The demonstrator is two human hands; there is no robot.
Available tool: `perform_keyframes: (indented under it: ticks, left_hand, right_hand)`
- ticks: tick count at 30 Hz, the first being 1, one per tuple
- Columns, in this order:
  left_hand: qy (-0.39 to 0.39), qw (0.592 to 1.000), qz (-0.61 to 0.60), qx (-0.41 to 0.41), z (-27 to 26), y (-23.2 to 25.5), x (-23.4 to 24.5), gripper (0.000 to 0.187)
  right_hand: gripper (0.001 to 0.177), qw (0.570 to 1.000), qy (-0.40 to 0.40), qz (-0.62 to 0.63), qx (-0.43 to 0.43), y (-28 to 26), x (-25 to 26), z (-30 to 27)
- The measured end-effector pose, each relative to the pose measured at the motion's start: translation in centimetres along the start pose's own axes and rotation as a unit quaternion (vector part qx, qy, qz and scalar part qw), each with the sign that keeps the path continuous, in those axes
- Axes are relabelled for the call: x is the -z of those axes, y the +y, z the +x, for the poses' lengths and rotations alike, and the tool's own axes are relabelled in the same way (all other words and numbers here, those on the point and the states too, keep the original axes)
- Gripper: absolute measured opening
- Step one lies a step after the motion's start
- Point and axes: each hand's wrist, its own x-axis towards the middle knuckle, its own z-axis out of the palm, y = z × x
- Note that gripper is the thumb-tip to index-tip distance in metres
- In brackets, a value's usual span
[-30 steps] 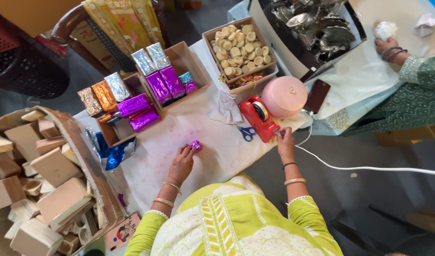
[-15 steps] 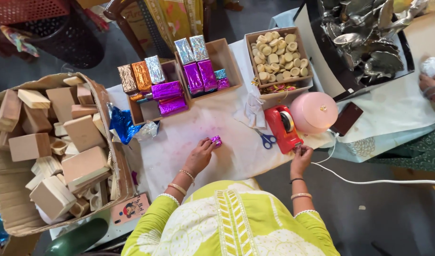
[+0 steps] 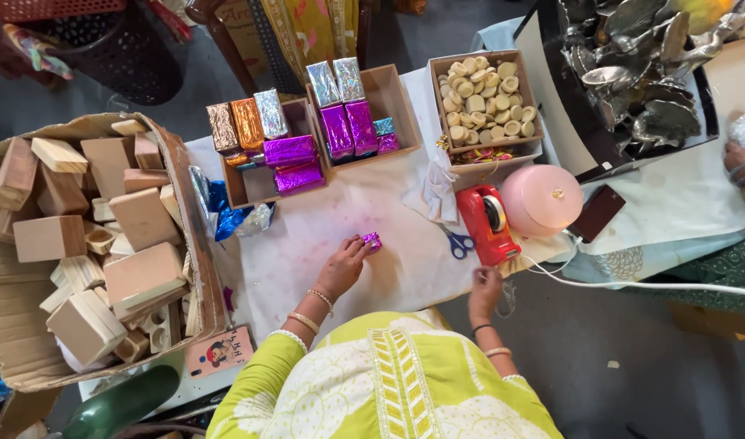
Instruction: The recorder is wrapping rectangular items in colored foil and later handling wooden blocks.
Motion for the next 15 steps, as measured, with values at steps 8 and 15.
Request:
perform_keyframes:
  ticks: [8, 15]
  left_hand:
    - [-0.001, 1.000, 0.005, -0.007, 0.0, -0.2, -0.1, 0.051]
    - [0.016, 0.999, 0.039, -0.030, -0.1, -0.4, -0.9, 0.045]
  right_hand:
    - [0.010, 0.951, -0.267, 0.147, 0.049, -12.5, -7.5, -0.3]
    - [0.012, 0.912, -0.366, 0.101, 0.157, -20.4, -12.8, 1.5]
